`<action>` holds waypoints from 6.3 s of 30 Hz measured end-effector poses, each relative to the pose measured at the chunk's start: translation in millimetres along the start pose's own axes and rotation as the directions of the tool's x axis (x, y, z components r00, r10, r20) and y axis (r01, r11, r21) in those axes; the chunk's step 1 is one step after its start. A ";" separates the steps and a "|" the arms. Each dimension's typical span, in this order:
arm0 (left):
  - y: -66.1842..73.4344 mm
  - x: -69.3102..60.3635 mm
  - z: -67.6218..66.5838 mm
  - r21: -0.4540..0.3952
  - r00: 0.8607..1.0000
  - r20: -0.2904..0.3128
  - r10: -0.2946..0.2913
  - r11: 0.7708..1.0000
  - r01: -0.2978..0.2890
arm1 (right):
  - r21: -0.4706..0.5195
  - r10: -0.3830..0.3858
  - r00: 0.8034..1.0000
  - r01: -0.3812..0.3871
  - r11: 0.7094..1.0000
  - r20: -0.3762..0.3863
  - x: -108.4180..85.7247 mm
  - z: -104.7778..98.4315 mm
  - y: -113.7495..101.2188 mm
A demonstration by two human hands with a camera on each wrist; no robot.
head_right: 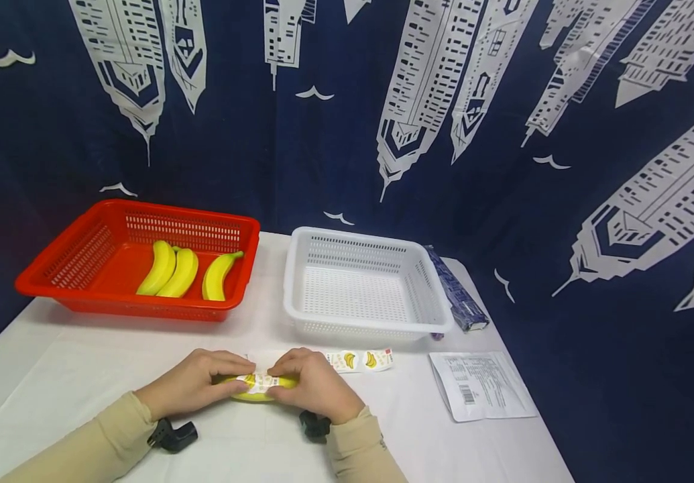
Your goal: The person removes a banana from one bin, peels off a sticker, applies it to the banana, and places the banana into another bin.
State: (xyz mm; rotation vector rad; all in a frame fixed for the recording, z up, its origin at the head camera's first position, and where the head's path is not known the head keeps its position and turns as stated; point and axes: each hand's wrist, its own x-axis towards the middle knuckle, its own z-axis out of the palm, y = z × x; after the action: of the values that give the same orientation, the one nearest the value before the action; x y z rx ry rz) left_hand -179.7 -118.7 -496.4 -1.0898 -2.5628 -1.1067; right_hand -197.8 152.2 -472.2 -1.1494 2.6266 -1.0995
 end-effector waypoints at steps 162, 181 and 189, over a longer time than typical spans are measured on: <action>19.2 85.8 12.8 -0.455 0.892 -0.137 -0.430 0.828 0.329 | 0.013 0.115 0.993 -0.114 0.993 -0.039 -64.4 -27.4 11.0; 5.4 104.5 28.9 -0.709 0.828 -0.222 -0.515 0.668 0.226 | -0.069 0.090 0.989 -0.098 0.993 -0.113 -74.4 -42.9 19.3; 4.7 104.9 28.6 -0.716 0.830 -0.221 -0.512 0.663 0.218 | -0.051 0.010 0.990 -0.017 0.999 -0.141 -77.5 -60.1 22.8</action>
State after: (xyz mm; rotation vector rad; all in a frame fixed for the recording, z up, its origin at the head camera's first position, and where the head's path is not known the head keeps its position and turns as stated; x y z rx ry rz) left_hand -248.6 -37.7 -473.2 -0.2967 -2.1082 -2.2111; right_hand -175.9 249.5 -458.2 -1.0997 2.7806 -1.1564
